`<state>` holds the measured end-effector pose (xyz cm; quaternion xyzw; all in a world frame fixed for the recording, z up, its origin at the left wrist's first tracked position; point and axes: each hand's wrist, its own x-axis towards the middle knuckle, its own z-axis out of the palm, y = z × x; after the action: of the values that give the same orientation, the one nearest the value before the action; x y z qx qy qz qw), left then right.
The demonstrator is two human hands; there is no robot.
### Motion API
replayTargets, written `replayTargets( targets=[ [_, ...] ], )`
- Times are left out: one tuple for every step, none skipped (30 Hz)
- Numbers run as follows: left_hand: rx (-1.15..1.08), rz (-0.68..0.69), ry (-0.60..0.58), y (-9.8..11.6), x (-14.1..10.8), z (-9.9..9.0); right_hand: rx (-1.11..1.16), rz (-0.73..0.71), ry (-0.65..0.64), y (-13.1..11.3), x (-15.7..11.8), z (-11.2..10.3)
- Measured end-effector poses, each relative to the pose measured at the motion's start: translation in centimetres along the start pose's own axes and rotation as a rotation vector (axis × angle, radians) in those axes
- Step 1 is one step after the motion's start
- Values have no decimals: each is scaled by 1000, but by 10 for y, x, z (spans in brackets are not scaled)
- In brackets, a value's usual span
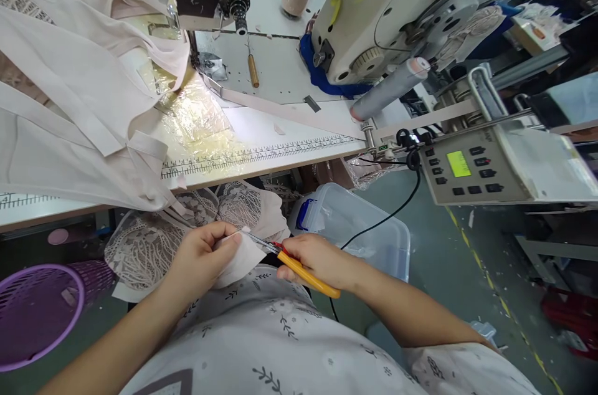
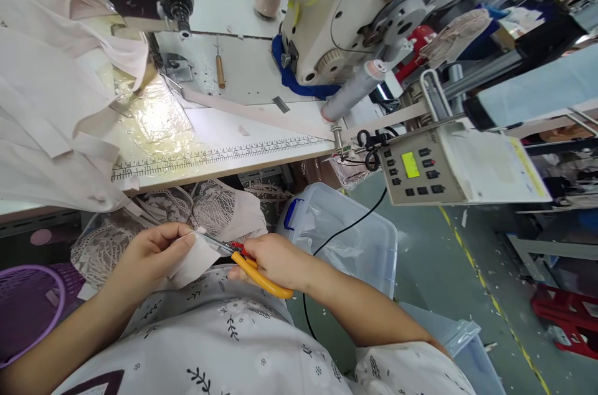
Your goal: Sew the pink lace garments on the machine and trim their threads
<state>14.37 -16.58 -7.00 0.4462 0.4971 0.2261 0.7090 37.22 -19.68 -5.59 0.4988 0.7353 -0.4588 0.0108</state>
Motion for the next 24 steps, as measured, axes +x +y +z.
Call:
replayTargets(
  targets=[
    [-13,-4,1,3,-1,1,31,11,24,1,1,1],
    [-25,-4,13,6,-3,1,60,25,51,2,1,2],
    [-33,5,35,9,-5,1,85,35,86,2,2,2],
    [-40,24,67,12,-7,1,107,34,130,1,4,2],
    [-46,49,100,14,-10,1,131,19,182,0,5,3],
    [-53,74,130,15,-11,0,158,-8,244,-3,7,3],
    [-60,96,153,15,-13,-2,190,-47,307,-6,10,3],
    [-67,111,163,14,-13,-5,222,-91,361,-10,12,4],
    [-70,122,167,12,-14,-8,247,-136,395,-14,15,4],
    [-67,128,165,9,-13,-12,256,-170,407,-18,17,5],
    [-55,135,163,6,-13,-16,239,-190,400,-21,20,5],
    [-39,145,164,3,-13,-19,194,-195,381,-24,21,4],
    [-25,158,169,0,-12,-22,126,-183,355,-25,22,4],
    [-15,169,178,-2,-13,-25,49,-158,329,-26,22,4],
    [-13,179,189,-3,-13,-26,-26,-127,305,-26,22,3],
    [-16,186,193,-4,-13,-26,-88,-94,280,-26,20,2],
    [-23,187,194,-4,-14,-26,-133,-64,253,-25,18,1],
    [-29,185,188,-4,-15,-25,-159,-39,227,-24,16,1],
    [-29,182,180,-3,-15,-23,-174,-21,203,-24,14,0],
    [-25,180,171,-2,-16,-22,-183,-6,183,-24,11,0],
    [-17,181,165,-1,-16,-20,-193,8,169,-23,9,0],
    [-7,184,162,0,-16,-19,-204,20,163,-23,6,0],
    [2,190,159,0,-16,-18,-219,30,163,-23,4,1],
    [9,195,155,1,-16,-17,-233,39,166,-22,3,1]
  ],
)
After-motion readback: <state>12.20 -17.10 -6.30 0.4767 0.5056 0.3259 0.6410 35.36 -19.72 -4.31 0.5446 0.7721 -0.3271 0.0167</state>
